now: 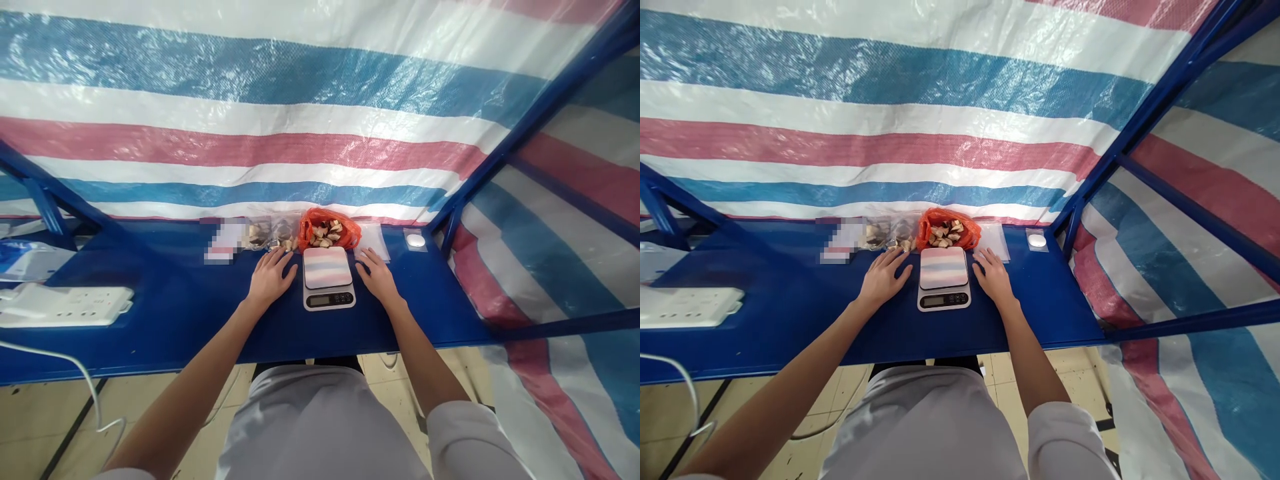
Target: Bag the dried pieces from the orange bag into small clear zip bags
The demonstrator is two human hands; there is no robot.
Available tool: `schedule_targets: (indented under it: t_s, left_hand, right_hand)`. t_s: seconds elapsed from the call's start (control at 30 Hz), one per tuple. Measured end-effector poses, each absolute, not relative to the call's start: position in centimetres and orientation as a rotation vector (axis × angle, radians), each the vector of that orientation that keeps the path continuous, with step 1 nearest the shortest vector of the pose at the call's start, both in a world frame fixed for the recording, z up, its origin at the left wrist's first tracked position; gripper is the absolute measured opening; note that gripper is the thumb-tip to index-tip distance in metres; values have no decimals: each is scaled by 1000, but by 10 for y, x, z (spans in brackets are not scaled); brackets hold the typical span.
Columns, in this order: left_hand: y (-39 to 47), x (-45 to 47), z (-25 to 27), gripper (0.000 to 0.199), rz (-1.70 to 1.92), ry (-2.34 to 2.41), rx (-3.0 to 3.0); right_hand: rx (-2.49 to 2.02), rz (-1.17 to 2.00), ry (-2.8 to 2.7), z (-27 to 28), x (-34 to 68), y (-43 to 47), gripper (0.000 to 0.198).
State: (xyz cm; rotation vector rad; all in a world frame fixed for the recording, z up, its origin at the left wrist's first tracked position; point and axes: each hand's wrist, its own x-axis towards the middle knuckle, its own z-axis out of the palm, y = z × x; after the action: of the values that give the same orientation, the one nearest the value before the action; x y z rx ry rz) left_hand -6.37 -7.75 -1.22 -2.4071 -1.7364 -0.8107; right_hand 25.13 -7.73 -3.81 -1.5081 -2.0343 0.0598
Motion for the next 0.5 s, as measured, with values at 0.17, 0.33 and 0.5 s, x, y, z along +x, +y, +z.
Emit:
schedule_targets:
  t_s: [0.17, 0.33, 0.5]
  left_hand:
    - [-51, -71, 12, 42, -746, -1662, -2399]
    - [-27, -80, 17, 49, -481, -1595, -2529]
    - [-13, -83, 12, 61, -320, -1558, -2624]
  right_hand:
    - [-1548, 44, -1970, -36, 259, -58, 35]
    - [-1614, 9, -2030, -47, 263, -45, 36]
    - [-1618, 12, -2057, -56, 260, -43, 35]
